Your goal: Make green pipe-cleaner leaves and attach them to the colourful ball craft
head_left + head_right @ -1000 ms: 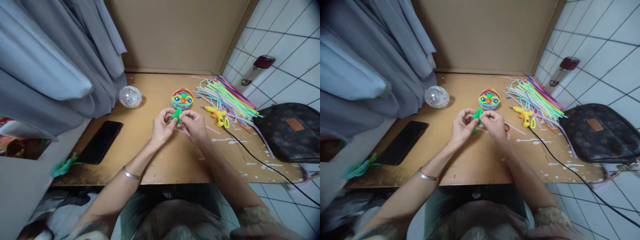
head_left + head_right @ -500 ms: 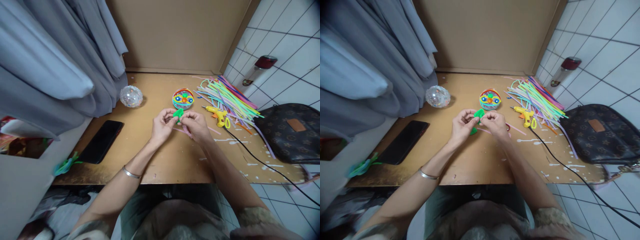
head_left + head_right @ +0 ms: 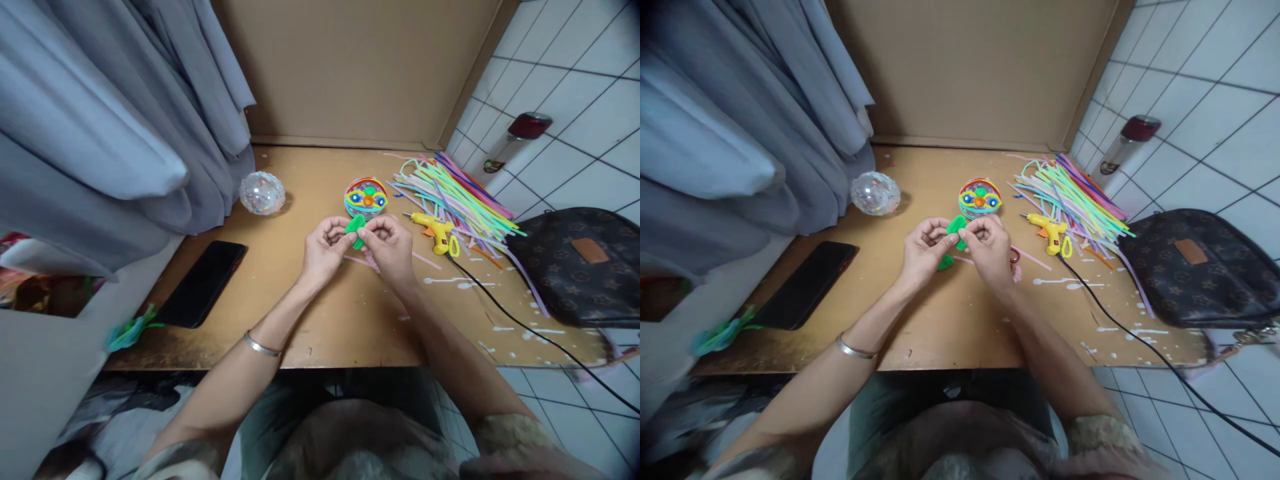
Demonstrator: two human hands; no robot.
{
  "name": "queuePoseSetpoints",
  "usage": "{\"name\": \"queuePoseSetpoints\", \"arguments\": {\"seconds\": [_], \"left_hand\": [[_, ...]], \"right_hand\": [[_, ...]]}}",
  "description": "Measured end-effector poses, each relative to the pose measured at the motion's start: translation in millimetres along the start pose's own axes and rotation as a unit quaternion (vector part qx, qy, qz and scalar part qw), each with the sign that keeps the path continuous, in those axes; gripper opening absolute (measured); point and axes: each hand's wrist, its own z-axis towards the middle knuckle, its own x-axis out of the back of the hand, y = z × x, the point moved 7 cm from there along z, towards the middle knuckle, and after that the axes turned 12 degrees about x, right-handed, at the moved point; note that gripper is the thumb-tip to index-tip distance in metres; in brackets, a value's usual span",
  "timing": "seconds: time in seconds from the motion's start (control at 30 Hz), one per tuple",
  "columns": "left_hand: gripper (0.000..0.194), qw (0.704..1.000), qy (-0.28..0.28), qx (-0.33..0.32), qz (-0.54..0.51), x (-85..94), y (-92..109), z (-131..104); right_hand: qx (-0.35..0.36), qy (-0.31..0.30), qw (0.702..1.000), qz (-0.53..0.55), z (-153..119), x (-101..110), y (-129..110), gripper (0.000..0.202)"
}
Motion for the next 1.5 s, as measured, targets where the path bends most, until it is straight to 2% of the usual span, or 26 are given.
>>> {"name": "queuePoseSetpoints", "arguments": {"seconds": [0.1, 0.2, 0.37, 0.5, 0.6, 0.67, 0.73, 0.8, 0.83, 0.93, 1.0, 1.37, 1.5], "left_hand": [[0.028, 0.999, 0.021, -0.028, 0.021, 1.7, 4, -2], [0.017, 0.991, 0.036, -0.101, 0.076, 2.2, 15, -8], [0.003, 0.948, 0.057, -0.228, 0.214, 3.2, 30, -18], [0.010, 0.912, 0.046, -0.287, 0.290, -0.7, 32, -21], [0.015, 0.898, 0.032, -0.308, 0.313, -5.8, 32, -24], [0.015, 0.906, 0.051, -0.297, 0.298, -3.8, 33, -24], [0.015, 0.927, 0.100, -0.265, 0.247, 5.3, 33, -22], [0.021, 0.956, 0.140, -0.203, 0.161, 16.4, 29, -17], [0.025, 0.970, 0.142, -0.161, 0.115, 19.7, 23, -13], [0.035, 0.996, 0.083, -0.035, 0.014, 15.7, 5, -1], [0.040, 0.998, 0.054, 0.003, -0.010, 10.8, 0, 1], [0.042, 0.997, 0.065, 0.039, -0.018, 10.5, -2, -1], [0.044, 0.998, 0.054, 0.032, -0.015, 8.8, 0, -1]], "right_hand": [[-0.022, 0.006, 1.000, 0.000, -1, 0, 6, 0.036], [-0.065, -0.026, 0.997, 0.036, -3, -5, 10, 0.035], [-0.080, -0.076, 0.989, 0.103, -1, -12, 2, 0.033], [-0.099, -0.066, 0.982, 0.150, -1, -12, 3, 0.037], [-0.120, -0.047, 0.982, 0.140, -3, -10, 9, 0.040], [-0.127, -0.036, 0.981, 0.139, -3, -8, 12, 0.042], [-0.127, -0.026, 0.982, 0.141, -3, -6, 13, 0.042], [-0.127, -0.020, 0.982, 0.141, -3, -6, 13, 0.042], [-0.129, -0.021, 0.982, 0.140, -3, -6, 13, 0.042], [-0.132, -0.036, 0.982, 0.134, -5, -9, 14, 0.041], [-0.127, -0.049, 0.983, 0.126, -5, -11, 14, 0.041], [-0.114, -0.066, 0.989, 0.067, -6, -14, 8, 0.027], [-0.104, -0.074, 0.990, 0.060, -7, -17, 5, 0.027]]}}
